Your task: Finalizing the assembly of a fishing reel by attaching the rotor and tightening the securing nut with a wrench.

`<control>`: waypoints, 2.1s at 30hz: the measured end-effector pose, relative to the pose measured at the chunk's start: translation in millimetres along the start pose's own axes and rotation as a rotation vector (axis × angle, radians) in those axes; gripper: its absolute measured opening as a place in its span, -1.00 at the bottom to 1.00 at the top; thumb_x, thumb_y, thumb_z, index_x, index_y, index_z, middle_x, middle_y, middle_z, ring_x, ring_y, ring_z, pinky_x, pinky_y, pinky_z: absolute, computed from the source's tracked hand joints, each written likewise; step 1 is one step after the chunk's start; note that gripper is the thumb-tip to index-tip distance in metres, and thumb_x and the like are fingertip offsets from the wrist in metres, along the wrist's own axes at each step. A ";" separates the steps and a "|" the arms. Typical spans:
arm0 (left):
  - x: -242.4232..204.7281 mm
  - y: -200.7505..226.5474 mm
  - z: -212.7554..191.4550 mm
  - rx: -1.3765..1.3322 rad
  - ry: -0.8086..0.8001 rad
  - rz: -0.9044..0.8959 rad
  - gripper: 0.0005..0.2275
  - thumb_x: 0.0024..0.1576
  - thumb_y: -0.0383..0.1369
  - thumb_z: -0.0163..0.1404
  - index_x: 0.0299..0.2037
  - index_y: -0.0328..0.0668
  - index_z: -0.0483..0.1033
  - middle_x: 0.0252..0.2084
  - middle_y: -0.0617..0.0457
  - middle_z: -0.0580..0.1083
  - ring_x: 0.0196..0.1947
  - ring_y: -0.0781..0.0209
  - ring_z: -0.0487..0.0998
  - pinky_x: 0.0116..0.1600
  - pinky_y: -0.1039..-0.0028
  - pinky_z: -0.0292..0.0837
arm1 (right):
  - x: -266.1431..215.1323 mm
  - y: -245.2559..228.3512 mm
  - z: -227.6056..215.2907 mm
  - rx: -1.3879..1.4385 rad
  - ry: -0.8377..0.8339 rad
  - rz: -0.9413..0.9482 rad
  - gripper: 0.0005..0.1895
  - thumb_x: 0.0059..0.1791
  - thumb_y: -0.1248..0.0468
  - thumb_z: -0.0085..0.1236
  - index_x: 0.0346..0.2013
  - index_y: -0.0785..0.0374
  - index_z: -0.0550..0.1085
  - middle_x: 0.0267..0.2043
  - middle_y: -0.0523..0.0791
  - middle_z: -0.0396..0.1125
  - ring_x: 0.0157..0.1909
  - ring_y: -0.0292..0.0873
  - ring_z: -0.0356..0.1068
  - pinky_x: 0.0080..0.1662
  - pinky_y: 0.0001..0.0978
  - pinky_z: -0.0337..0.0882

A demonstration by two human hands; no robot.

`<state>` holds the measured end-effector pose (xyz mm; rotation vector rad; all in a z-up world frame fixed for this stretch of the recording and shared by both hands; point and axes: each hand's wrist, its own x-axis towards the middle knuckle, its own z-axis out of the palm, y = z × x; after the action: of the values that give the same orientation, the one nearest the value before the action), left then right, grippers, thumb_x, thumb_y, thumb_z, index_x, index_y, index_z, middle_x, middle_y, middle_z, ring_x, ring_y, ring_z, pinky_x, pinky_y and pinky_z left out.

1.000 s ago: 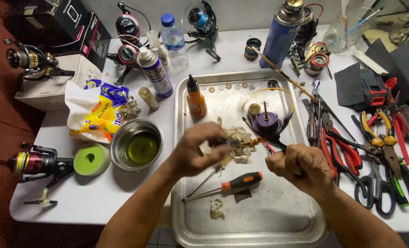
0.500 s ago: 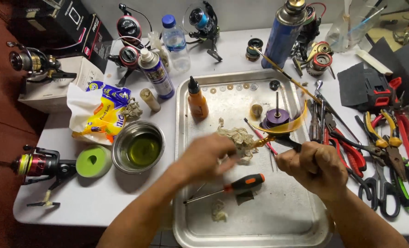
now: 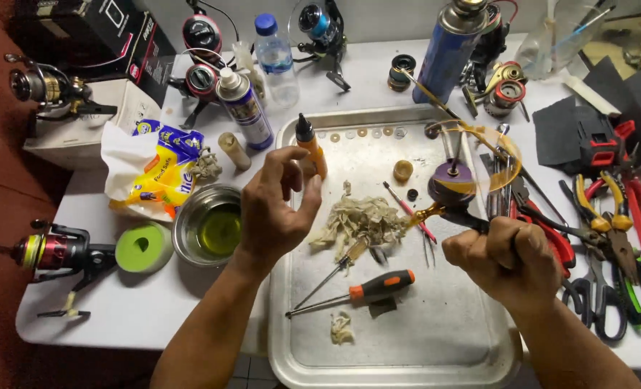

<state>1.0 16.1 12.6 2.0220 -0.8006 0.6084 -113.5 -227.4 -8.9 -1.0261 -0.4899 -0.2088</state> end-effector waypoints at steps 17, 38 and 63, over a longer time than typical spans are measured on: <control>-5.9 0.8 11.8 -0.328 -0.052 -0.191 -0.86 0.09 -0.32 -0.08 -0.23 -0.18 0.32 -0.63 0.09 0.29 -0.67 0.33 0.24 -0.56 0.57 0.20 | -15.3 18.0 -16.2 0.094 -0.008 0.015 -0.58 0.05 0.03 -0.32 -0.65 0.13 0.08 -0.81 -0.21 -0.19 -0.67 -0.25 -0.17 -0.49 -0.34 0.06; -30.6 1.5 55.2 -1.346 -0.457 -0.532 -0.21 -0.06 0.31 -0.31 0.18 -0.19 0.08 0.03 -0.12 0.31 -0.04 0.12 0.36 -0.05 0.39 0.31 | -4.1 17.8 -0.1 0.472 -0.250 0.091 -0.57 0.05 0.08 -0.38 -0.63 0.22 0.18 -0.78 -0.20 -0.05 -0.64 -0.22 -0.12 -0.53 -0.31 0.09; -28.8 29.6 33.7 -1.041 -0.279 -0.120 -0.52 -0.16 -0.44 0.21 0.01 -0.30 0.39 -0.20 -0.07 0.47 -0.17 0.25 0.47 -0.01 0.40 0.39 | -2.0 41.7 -35.0 -0.351 -0.087 0.182 -0.25 -0.27 -0.14 0.14 -0.11 0.48 0.32 -0.57 0.01 0.28 -0.60 -0.21 0.24 -0.48 -0.47 0.22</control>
<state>-36.0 -16.2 -8.2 1.1687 -0.8901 -0.1801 -88.8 -236.3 -56.7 -1.4206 -0.4436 -0.0894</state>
